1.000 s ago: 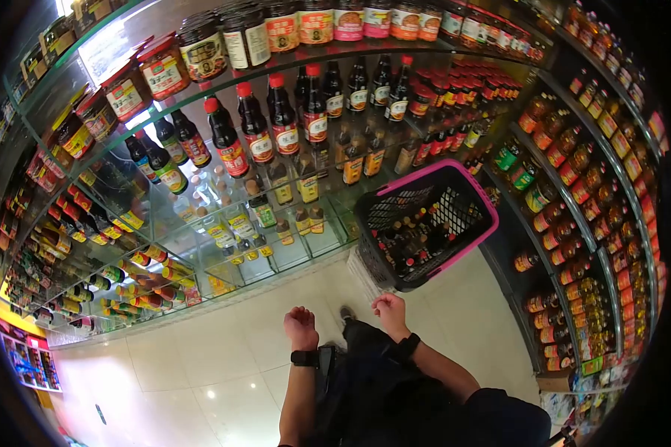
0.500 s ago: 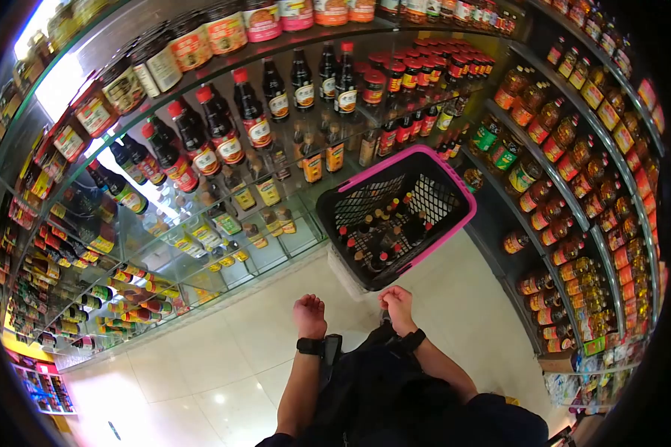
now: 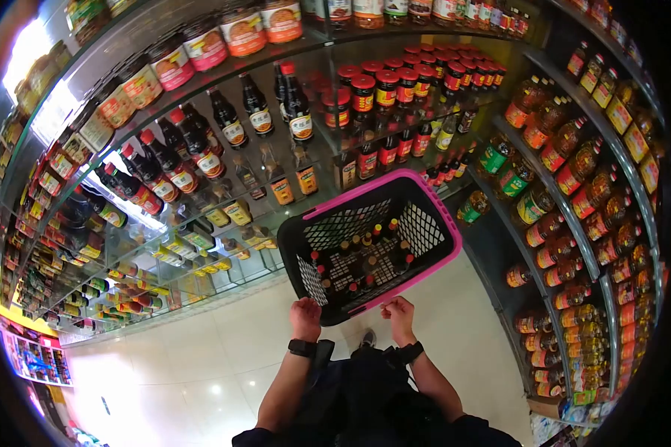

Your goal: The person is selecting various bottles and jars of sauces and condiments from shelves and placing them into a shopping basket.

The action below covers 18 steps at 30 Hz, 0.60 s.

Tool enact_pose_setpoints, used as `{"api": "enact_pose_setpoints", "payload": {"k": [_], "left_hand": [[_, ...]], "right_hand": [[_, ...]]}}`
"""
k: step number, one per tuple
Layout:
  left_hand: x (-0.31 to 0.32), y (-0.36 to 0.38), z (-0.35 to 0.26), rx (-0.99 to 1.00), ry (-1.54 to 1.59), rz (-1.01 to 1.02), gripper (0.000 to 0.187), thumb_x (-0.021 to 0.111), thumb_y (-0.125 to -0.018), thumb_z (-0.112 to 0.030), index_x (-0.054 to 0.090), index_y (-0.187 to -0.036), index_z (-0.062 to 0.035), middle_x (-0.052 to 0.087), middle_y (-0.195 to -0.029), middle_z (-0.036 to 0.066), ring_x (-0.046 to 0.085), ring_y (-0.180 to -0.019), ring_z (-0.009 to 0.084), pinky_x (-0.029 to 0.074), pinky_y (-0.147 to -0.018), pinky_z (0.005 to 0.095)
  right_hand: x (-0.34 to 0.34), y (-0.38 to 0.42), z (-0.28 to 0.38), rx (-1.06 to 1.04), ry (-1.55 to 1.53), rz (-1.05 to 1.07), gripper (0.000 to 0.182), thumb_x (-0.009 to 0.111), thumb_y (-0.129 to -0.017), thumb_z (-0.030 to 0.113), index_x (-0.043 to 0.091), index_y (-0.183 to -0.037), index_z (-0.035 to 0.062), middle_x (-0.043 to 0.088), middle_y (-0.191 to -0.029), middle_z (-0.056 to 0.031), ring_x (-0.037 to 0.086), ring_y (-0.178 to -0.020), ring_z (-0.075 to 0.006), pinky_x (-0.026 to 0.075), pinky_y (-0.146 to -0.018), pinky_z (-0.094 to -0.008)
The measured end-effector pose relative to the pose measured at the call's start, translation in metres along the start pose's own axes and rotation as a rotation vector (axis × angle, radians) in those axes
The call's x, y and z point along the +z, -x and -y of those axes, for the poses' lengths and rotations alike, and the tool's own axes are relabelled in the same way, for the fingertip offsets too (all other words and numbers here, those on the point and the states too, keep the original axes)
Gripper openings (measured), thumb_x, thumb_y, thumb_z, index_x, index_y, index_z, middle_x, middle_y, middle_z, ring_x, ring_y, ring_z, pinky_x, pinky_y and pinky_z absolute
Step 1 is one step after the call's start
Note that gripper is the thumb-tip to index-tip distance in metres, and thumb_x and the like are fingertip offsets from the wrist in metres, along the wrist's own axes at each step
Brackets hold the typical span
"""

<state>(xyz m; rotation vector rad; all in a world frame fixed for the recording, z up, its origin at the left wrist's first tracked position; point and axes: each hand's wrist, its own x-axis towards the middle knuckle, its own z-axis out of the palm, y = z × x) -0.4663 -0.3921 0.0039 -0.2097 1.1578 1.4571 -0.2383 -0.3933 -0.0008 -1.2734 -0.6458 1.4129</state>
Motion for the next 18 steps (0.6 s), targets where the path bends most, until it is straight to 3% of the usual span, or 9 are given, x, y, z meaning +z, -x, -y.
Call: {"api": "enact_pose_setpoints", "payload": {"k": [6,8,13,18], "left_hand": [[0.03,-0.014,0.031,-0.058,-0.042,0.002,0.017,0.038,-0.082,-0.02,0.047,-0.071,-0.011,0.049,-0.064,0.0,0.049,-0.064,0.0149,0.041,-0.062,0.0261],[0.039,-0.026,0.04,-0.139,-0.137,-0.015,0.014,0.046,-0.078,-0.021,0.052,-0.081,-0.0091,0.055,-0.079,0.004,0.052,-0.073,0.0156,0.043,-0.068,0.0282],[0.091,-0.039,0.049,-0.099,-0.147,-0.018,0.018,0.048,-0.077,-0.023,0.053,-0.083,-0.0072,0.056,-0.08,0.005,0.052,-0.074,0.0162,0.043,-0.067,0.029],[0.135,-0.039,0.048,-0.227,-0.138,0.067,0.013,0.049,-0.082,-0.019,0.048,-0.082,-0.0061,0.054,-0.083,0.004,0.05,-0.071,0.0168,0.044,-0.065,0.0301]], "right_hand": [[-0.04,-0.026,0.02,0.029,0.005,-0.054,0.01,0.045,-0.073,0.0,0.055,-0.073,0.0024,0.058,-0.067,-0.0063,0.053,-0.055,-0.0117,0.044,-0.051,-0.0222],[-0.053,-0.031,0.021,0.049,0.019,-0.082,0.01,0.045,-0.072,0.0,0.055,-0.073,0.0026,0.058,-0.067,-0.0064,0.053,-0.054,-0.0119,0.044,-0.051,-0.0225],[-0.069,-0.035,0.036,0.062,0.034,-0.234,0.01,0.046,-0.071,0.002,0.056,-0.073,0.0044,0.058,-0.067,-0.0066,0.053,-0.055,-0.0126,0.044,-0.051,-0.0233],[-0.09,-0.031,0.055,0.039,0.045,-0.352,0.009,0.047,-0.072,0.004,0.055,-0.072,0.0052,0.057,-0.067,-0.0059,0.053,-0.055,-0.012,0.044,-0.051,-0.0227]]}}
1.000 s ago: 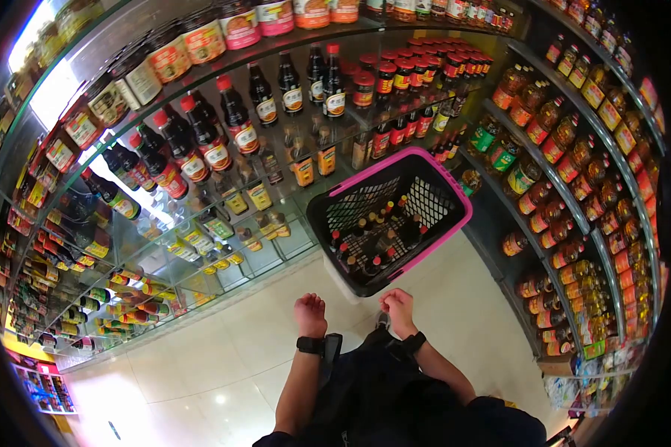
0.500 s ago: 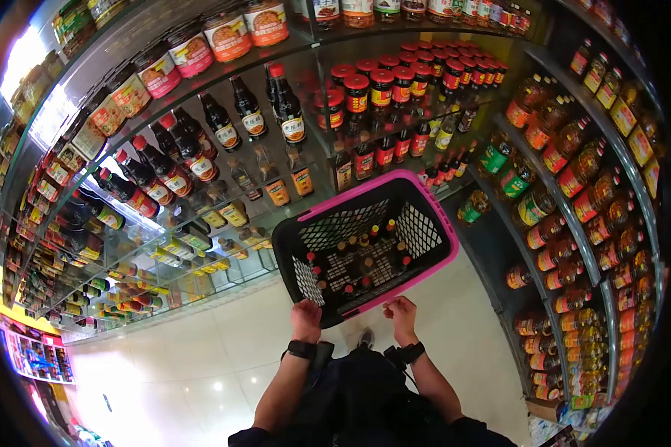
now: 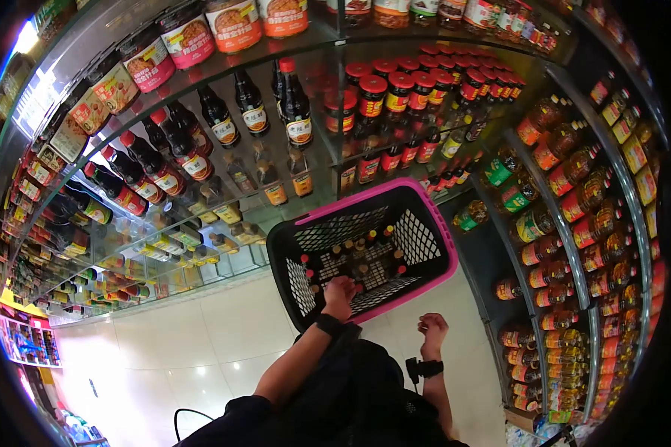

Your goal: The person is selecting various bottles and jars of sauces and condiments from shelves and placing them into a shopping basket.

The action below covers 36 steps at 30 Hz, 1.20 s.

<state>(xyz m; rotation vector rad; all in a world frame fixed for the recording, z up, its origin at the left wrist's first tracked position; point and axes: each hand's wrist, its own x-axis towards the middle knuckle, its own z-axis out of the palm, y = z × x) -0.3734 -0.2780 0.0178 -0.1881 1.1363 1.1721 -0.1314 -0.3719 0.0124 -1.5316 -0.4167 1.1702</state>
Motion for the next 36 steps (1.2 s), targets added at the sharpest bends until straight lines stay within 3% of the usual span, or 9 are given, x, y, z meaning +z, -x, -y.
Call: {"api": "enact_pose_setpoints", "payload": {"k": [12,16,18,20,22,24,27,32,36], "left_hand": [[-0.012,-0.034,0.0,-0.008,0.167,-0.129,0.015,0.047,-0.079,-0.017,0.053,-0.078,-0.0034,0.055,-0.072,0.006,0.053,-0.062,0.0167,0.044,-0.055,0.0284],[-0.04,-0.069,0.022,0.042,0.149,-0.06,0.033,0.039,-0.088,-0.037,0.051,-0.091,-0.0069,0.052,-0.083,0.004,0.049,-0.079,0.0184,0.042,-0.067,0.0313],[-0.075,-0.109,0.058,0.323,0.094,0.129,0.017,0.046,-0.08,-0.017,0.051,-0.089,-0.0039,0.055,-0.081,0.007,0.054,-0.072,0.0186,0.047,-0.067,0.03],[-0.065,-0.082,0.044,0.219,0.32,0.248,0.018,0.046,-0.082,-0.019,0.05,-0.092,-0.0047,0.055,-0.086,0.008,0.054,-0.077,0.0202,0.047,-0.072,0.0319],[-0.097,-0.107,0.075,0.694,-0.273,0.206,0.017,0.045,-0.084,-0.02,0.049,-0.092,-0.006,0.055,-0.088,0.008,0.054,-0.081,0.0216,0.047,-0.072,0.0318],[-0.098,-0.102,0.073,0.396,0.189,0.173,0.013,0.047,-0.08,-0.016,0.051,-0.091,-0.0084,0.055,-0.086,0.006,0.054,-0.08,0.0209,0.046,-0.07,0.0307],[-0.036,-0.033,0.015,0.639,-2.494,-0.072,0.014,0.05,-0.069,-0.013,0.055,-0.082,-0.0112,0.052,-0.075,0.003,0.052,-0.077,0.0179,0.043,-0.064,0.0278],[-0.072,-0.036,0.036,0.722,-2.069,-0.081,0.015,0.051,-0.075,-0.02,0.053,-0.081,-0.0074,0.052,-0.077,0.008,0.052,-0.079,0.023,0.042,-0.069,0.0338],[-0.064,-0.019,0.03,0.807,-2.355,-0.076,0.004,0.051,-0.068,-0.012,0.054,-0.067,-0.0102,0.052,-0.07,0.003,0.053,-0.074,0.0193,0.044,-0.064,0.0298]], "right_hand": [[0.052,-0.071,0.058,-0.027,0.196,0.118,0.008,0.048,-0.075,0.008,0.056,-0.077,0.0058,0.058,-0.071,-0.0044,0.054,-0.058,-0.012,0.043,-0.052,-0.0223],[0.098,-0.117,0.092,-0.009,0.219,0.324,0.008,0.05,-0.076,0.011,0.056,-0.079,0.0063,0.059,-0.072,-0.0041,0.056,-0.061,-0.0112,0.043,-0.053,-0.0219],[0.118,-0.143,0.1,-0.007,0.243,0.382,0.008,0.051,-0.077,0.011,0.056,-0.08,0.0064,0.059,-0.073,-0.004,0.056,-0.062,-0.0108,0.044,-0.054,-0.0216],[0.134,-0.173,0.092,-0.027,0.342,0.525,0.008,0.051,-0.078,0.012,0.056,-0.08,0.0067,0.06,-0.073,-0.0035,0.056,-0.061,-0.0093,0.044,-0.054,-0.0213],[0.145,-0.205,0.064,0.016,0.394,0.586,0.01,0.049,-0.079,0.012,0.056,-0.08,0.0054,0.059,-0.073,-0.0036,0.056,-0.063,-0.0104,0.044,-0.055,-0.0222],[0.154,-0.242,0.016,-0.067,0.645,0.821,0.014,0.052,-0.079,0.016,0.056,-0.079,0.0024,0.058,-0.072,-0.0048,0.057,-0.066,-0.014,0.045,-0.057,-0.0265],[0.173,-0.265,-0.044,-0.25,1.218,1.04,0.029,0.054,-0.079,0.027,0.054,-0.089,-0.0005,0.059,-0.073,-0.0086,0.058,-0.068,-0.0215,0.046,-0.06,-0.0329],[0.197,-0.252,-0.103,-0.351,1.697,1.068,0.048,0.048,-0.08,0.039,0.041,-0.111,0.0028,0.06,-0.079,-0.0127,0.058,-0.072,-0.0294,0.046,-0.059,-0.041],[0.194,-0.257,-0.153,-0.493,1.85,0.906,0.038,0.05,-0.079,0.029,0.045,-0.108,0.0052,0.06,-0.073,-0.0098,0.059,-0.065,-0.0263,0.046,-0.052,-0.038]]}}
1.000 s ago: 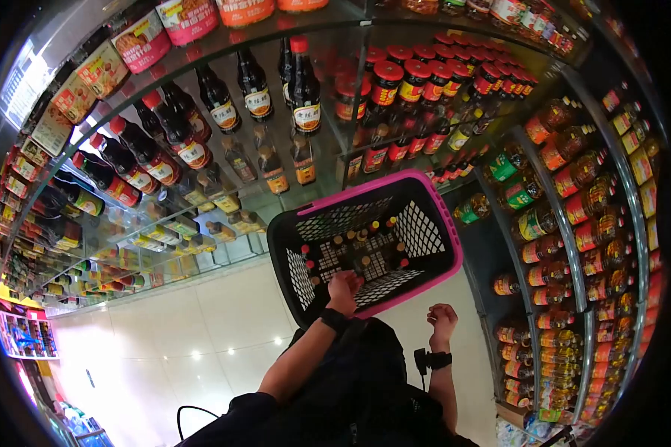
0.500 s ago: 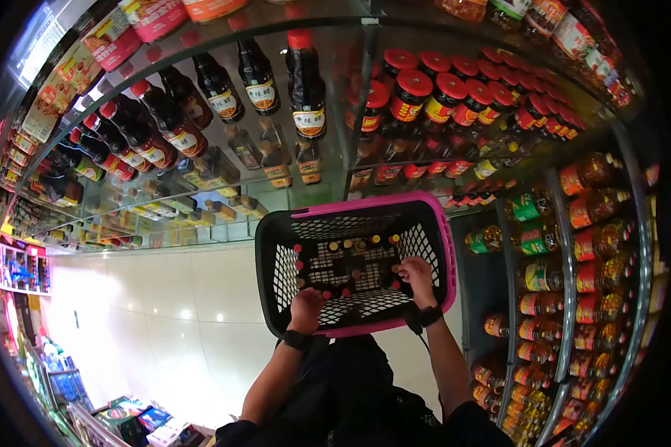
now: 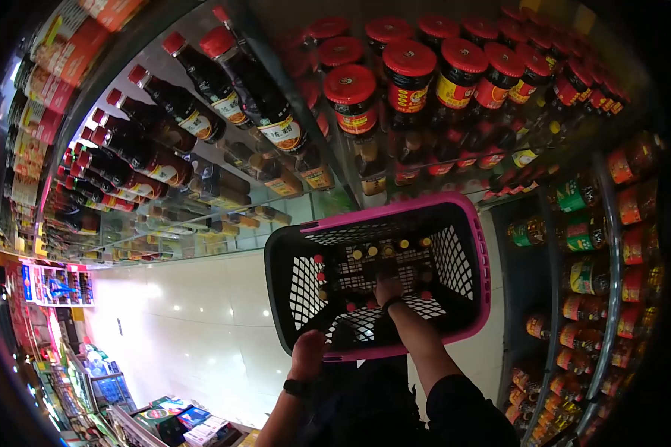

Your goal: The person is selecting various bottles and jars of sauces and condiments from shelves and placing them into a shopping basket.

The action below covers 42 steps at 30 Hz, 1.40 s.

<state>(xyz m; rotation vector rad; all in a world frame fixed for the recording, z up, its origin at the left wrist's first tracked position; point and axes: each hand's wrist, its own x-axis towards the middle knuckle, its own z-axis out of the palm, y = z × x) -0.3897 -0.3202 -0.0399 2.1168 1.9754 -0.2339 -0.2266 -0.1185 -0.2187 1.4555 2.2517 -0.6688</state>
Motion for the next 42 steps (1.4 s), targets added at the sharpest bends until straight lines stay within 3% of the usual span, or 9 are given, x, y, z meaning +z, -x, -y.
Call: {"api": "enact_pose_setpoints", "payload": {"k": [3,6,13,20,22,27,28,30,42], "left_hand": [[-0.016,0.003,0.001,0.126,-0.062,0.028,0.003,0.05,-0.071,-0.011,0.053,-0.071,-0.0103,0.051,-0.072,0.003,0.052,-0.074,0.0202,0.044,-0.067,0.0299],[-0.001,0.013,0.006,-0.353,0.999,0.021,0.002,0.05,-0.073,-0.012,0.051,-0.074,-0.0109,0.05,-0.073,0.003,0.05,-0.074,0.0203,0.042,-0.066,0.0296],[0.01,-0.006,0.022,-0.079,0.63,-0.072,0.005,0.046,-0.074,-0.014,0.049,-0.073,-0.0098,0.048,-0.07,0.003,0.048,-0.067,0.0177,0.039,-0.061,0.0284],[0.0,-0.05,0.013,0.208,-0.065,-0.075,0.002,0.055,-0.065,-0.01,0.057,-0.065,-0.01,0.056,-0.072,0.007,0.056,-0.07,0.0237,0.042,-0.054,0.0319],[0.072,-0.065,0.021,0.03,0.618,-0.437,0.005,0.053,-0.067,-0.01,0.055,-0.063,-0.0079,0.054,-0.068,0.007,0.056,-0.067,0.022,0.041,-0.051,0.0305],[0.08,-0.091,0.038,0.135,3.126,0.605,0.035,0.033,-0.08,-0.034,0.047,-0.099,-0.0082,0.049,-0.103,0.01,0.045,-0.095,0.0311,0.034,-0.076,0.0526],[0.046,-0.09,0.031,0.15,3.118,0.616,0.035,0.033,-0.08,-0.034,0.047,-0.099,-0.0082,0.049,-0.103,0.01,0.045,-0.095,0.0311,0.034,-0.076,0.0526],[-0.07,-0.078,0.007,-0.685,2.681,0.243,0.042,0.032,-0.08,-0.035,0.045,-0.11,-0.0078,0.048,-0.108,0.011,0.045,-0.098,0.0298,0.031,-0.088,0.0518],[-0.129,-0.054,-0.004,-0.46,2.663,0.087,0.043,0.037,-0.08,-0.041,0.051,-0.103,-0.0078,0.056,-0.104,0.008,0.051,-0.097,0.0262,0.036,-0.08,0.0405]], "right_hand": [[-0.018,0.004,0.007,0.119,-0.064,0.112,0.017,0.046,-0.081,0.015,0.052,-0.093,0.0045,0.058,-0.072,-0.0113,0.058,-0.065,-0.0265,0.046,-0.052,-0.0358],[0.015,-0.002,-0.003,-0.088,-0.066,-0.163,0.04,0.035,-0.091,0.029,0.05,-0.063,0.0047,0.044,-0.047,-0.0078,0.032,-0.036,-0.0165,0.033,-0.037,-0.0334],[-0.044,0.036,-0.026,-0.168,-0.1,-0.099,0.032,0.05,-0.084,0.025,0.05,-0.102,-0.0014,0.047,-0.054,-0.0101,0.045,-0.046,-0.0204,0.038,-0.039,-0.0352],[-0.167,0.13,-0.025,-0.282,-0.519,-0.376,0.019,0.051,-0.083,0.021,0.049,-0.085,0.0024,0.046,-0.057,-0.0074,0.046,-0.051,-0.0198,0.037,-0.047,-0.0373],[-0.205,0.155,-0.02,-0.25,-0.608,-0.488,0.016,0.06,-0.072,0.015,0.05,-0.07,0.0027,0.056,-0.065,-0.0097,0.056,-0.059,-0.0223,0.042,-0.052,-0.0319],[-0.263,0.207,-0.015,-0.453,-1.161,-0.518,0.004,0.055,-0.076,0.006,0.054,-0.077,0.0022,0.05,-0.062,-0.0028,0.045,-0.053,-0.0082,0.036,-0.049,-0.0265],[-0.267,0.213,-0.016,-0.509,-1.245,-0.536,0.004,0.055,-0.077,0.006,0.053,-0.078,0.0032,0.051,-0.064,-0.0023,0.043,-0.053,-0.0077,0.036,-0.049,-0.0268],[-0.265,0.214,-0.016,-0.493,-1.408,-0.543,0.001,0.055,-0.076,0.004,0.055,-0.076,0.0025,0.052,-0.065,-0.0017,0.039,-0.05,-0.0066,0.034,-0.047,-0.0259],[-0.211,0.195,0.008,-0.533,-2.178,-0.503,0.007,0.053,-0.074,0.012,0.056,-0.071,0.0065,0.056,-0.07,-0.003,0.04,-0.046,-0.0103,0.033,-0.04,-0.0263]]}}
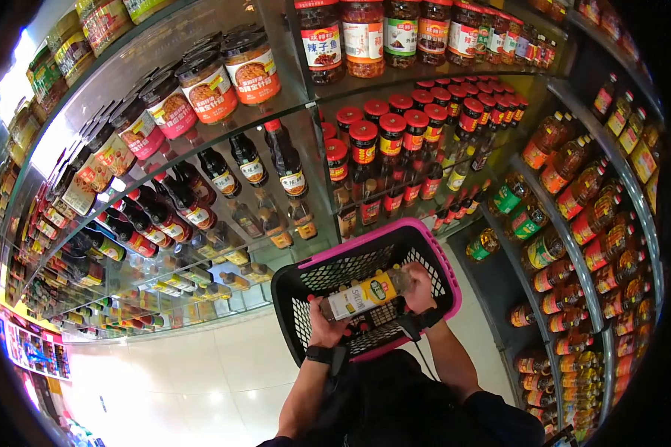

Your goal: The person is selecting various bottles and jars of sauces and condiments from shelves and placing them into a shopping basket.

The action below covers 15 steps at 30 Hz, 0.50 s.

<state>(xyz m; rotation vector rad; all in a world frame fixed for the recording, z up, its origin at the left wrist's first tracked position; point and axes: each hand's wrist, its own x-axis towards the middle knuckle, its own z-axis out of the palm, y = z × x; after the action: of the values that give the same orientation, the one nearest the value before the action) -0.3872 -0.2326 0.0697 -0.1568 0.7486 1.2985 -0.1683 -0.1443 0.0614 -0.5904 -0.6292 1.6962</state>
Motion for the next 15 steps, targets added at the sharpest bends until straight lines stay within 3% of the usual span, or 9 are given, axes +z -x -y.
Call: {"api": "enact_pose_setpoints", "payload": {"k": [2,3,6,7,10,11,15], "left_hand": [[0.014,0.003,0.006,0.171,-0.023,-0.063,0.04,0.038,-0.079,-0.039,0.053,-0.099,-0.0084,0.057,-0.101,0.006,0.053,-0.093,0.0239,0.038,-0.076,0.0353],[0.021,0.007,0.009,0.181,-0.028,-0.035,0.039,0.038,-0.078,-0.039,0.053,-0.098,-0.0085,0.057,-0.1,0.006,0.053,-0.092,0.0234,0.038,-0.076,0.0336],[0.014,0.003,0.024,0.154,0.032,-0.03,0.03,0.046,-0.074,-0.036,0.053,-0.09,-0.0114,0.056,-0.102,0.006,0.049,-0.1,0.027,0.034,-0.084,0.0398],[0.021,0.008,0.029,0.167,0.032,-0.076,0.038,0.043,-0.073,-0.037,0.052,-0.099,-0.0107,0.054,-0.109,0.008,0.047,-0.104,0.0286,0.033,-0.086,0.0415],[-0.001,-0.003,0.036,0.07,0.024,-0.048,0.043,0.042,-0.074,-0.037,0.05,-0.106,-0.01,0.052,-0.113,0.01,0.045,-0.106,0.0301,0.032,-0.088,0.0433],[0.0,-0.002,0.037,0.072,0.024,-0.05,0.043,0.042,-0.074,-0.037,0.05,-0.106,-0.01,0.052,-0.113,0.01,0.045,-0.106,0.0301,0.032,-0.088,0.0433],[0.003,0.003,0.044,-0.014,-0.034,-0.106,0.045,0.04,-0.076,-0.04,0.05,-0.107,-0.0095,0.052,-0.111,0.01,0.045,-0.106,0.0299,0.03,-0.089,0.0451]], "right_hand": [[0.014,-0.004,-0.007,0.091,-0.318,-0.259,0.011,0.056,-0.074,0.018,0.055,-0.074,0.007,0.055,-0.075,-0.0045,0.053,-0.073,-0.0183,0.042,-0.066,-0.0311],[0.005,-0.01,-0.013,0.117,-0.469,-0.174,0.013,0.055,-0.077,0.02,0.056,-0.075,0.0064,0.056,-0.075,-0.0077,0.054,-0.081,-0.027,0.043,-0.078,-0.0386],[0.012,-0.015,-0.017,0.175,-0.453,-0.201,0.012,0.054,-0.078,0.017,0.055,-0.074,0.0065,0.055,-0.077,-0.0072,0.053,-0.08,-0.0258,0.043,-0.079,-0.0389],[0.009,-0.014,-0.018,0.177,-0.455,-0.2,0.012,0.054,-0.078,0.017,0.055,-0.074,0.0065,0.055,-0.077,-0.0072,0.053,-0.08,-0.0258,0.043,-0.079,-0.0389],[-0.001,-0.008,-0.02,0.288,-0.387,-0.366,0.005,0.053,-0.076,0.011,0.052,-0.075,0.0063,0.056,-0.08,-0.0074,0.053,-0.079,-0.0243,0.044,-0.08,-0.0406],[-0.013,-0.003,-0.023,0.344,-0.355,-0.286,0.009,0.053,-0.074,0.015,0.052,-0.078,0.0065,0.056,-0.08,-0.0075,0.054,-0.078,-0.0234,0.044,-0.078,-0.0397],[-0.026,0.02,-0.03,0.333,-0.307,-0.347,0.018,0.053,-0.073,0.025,0.052,-0.077,0.0075,0.056,-0.082,-0.0074,0.055,-0.079,-0.0249,0.044,-0.074,-0.0399]]}}
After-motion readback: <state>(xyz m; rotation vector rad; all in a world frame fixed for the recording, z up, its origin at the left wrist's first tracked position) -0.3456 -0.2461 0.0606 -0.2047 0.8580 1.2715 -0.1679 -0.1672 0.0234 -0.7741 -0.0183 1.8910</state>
